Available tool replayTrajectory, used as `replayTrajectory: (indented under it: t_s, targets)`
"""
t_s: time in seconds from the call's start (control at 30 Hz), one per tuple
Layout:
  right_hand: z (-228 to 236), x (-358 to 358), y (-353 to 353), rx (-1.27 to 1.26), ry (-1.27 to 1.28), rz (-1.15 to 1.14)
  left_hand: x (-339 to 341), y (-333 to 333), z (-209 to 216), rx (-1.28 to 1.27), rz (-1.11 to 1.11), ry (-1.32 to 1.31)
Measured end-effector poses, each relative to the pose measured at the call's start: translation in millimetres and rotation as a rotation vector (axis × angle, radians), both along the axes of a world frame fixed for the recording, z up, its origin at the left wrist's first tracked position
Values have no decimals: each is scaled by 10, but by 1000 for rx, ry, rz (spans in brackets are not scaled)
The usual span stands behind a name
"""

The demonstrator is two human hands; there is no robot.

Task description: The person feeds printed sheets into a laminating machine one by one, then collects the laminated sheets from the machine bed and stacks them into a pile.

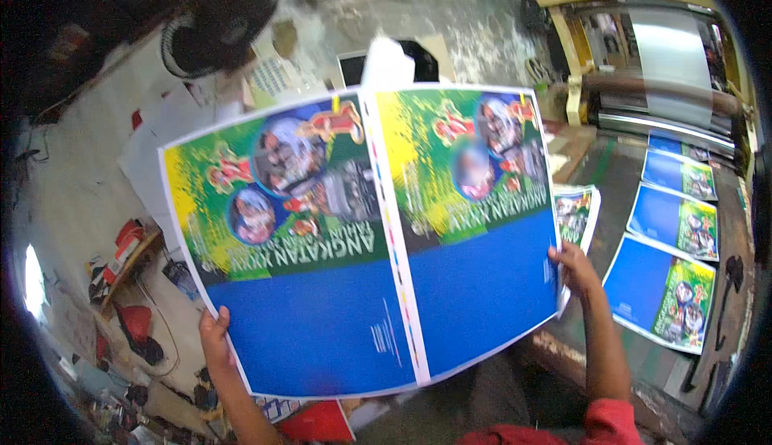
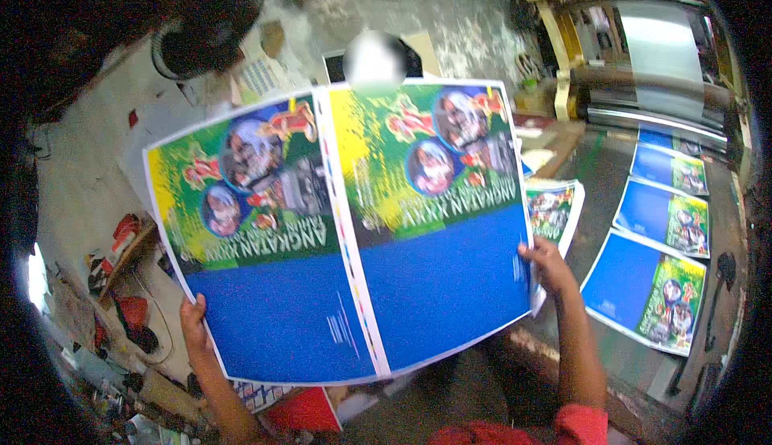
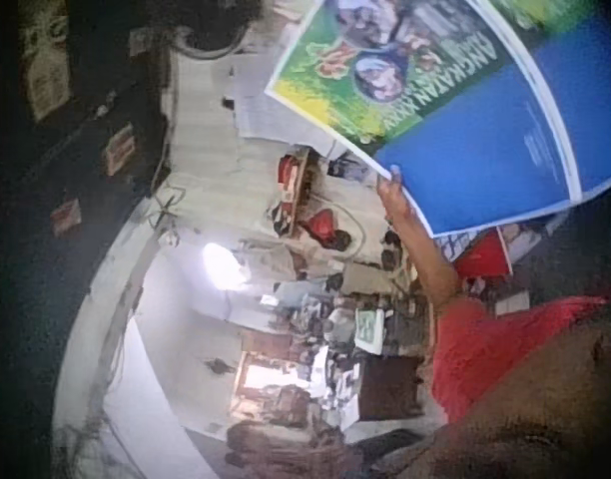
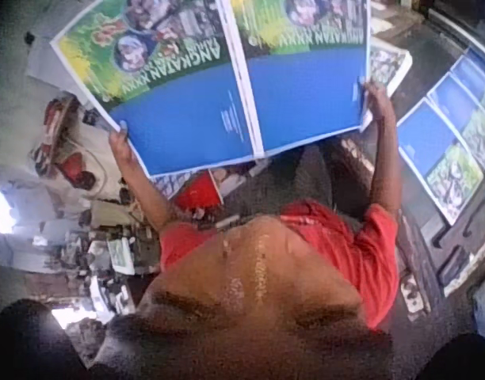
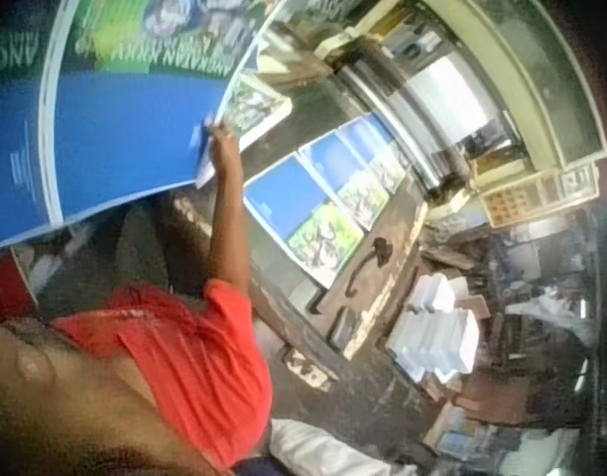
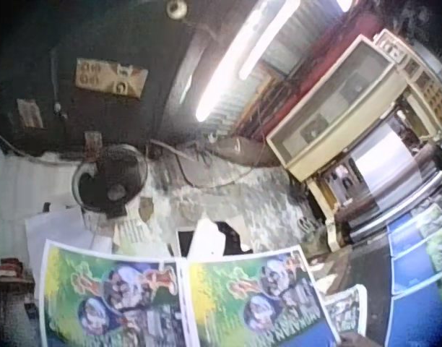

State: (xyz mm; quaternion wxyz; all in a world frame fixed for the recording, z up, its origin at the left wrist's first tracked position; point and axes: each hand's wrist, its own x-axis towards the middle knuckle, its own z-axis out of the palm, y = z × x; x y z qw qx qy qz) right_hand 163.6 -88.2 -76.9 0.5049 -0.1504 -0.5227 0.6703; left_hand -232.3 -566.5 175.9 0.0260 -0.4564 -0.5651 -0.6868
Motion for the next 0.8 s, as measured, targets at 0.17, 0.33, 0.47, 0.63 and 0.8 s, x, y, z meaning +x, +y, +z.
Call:
replayTrajectory:
  t_s: [0.17,0.33,0.47,0.63,0.8]
  targets:
    - [447,501,-341,17,-97,-32,105,-14,23,-85,36,19]
    - [455,345,-424,-57,-34,-20,-113,-39,166,-94,-82,-66]
    - [466,396,-526,-79,3,-21,-130,-75,216,-101,-113,-60]
    - [482,513,-619,-76,18,-39,-89,-33,227,-102,-136,-66]
    - [518,636,-653,-61,16,-63,-49,37,196,-122,-144,-104]
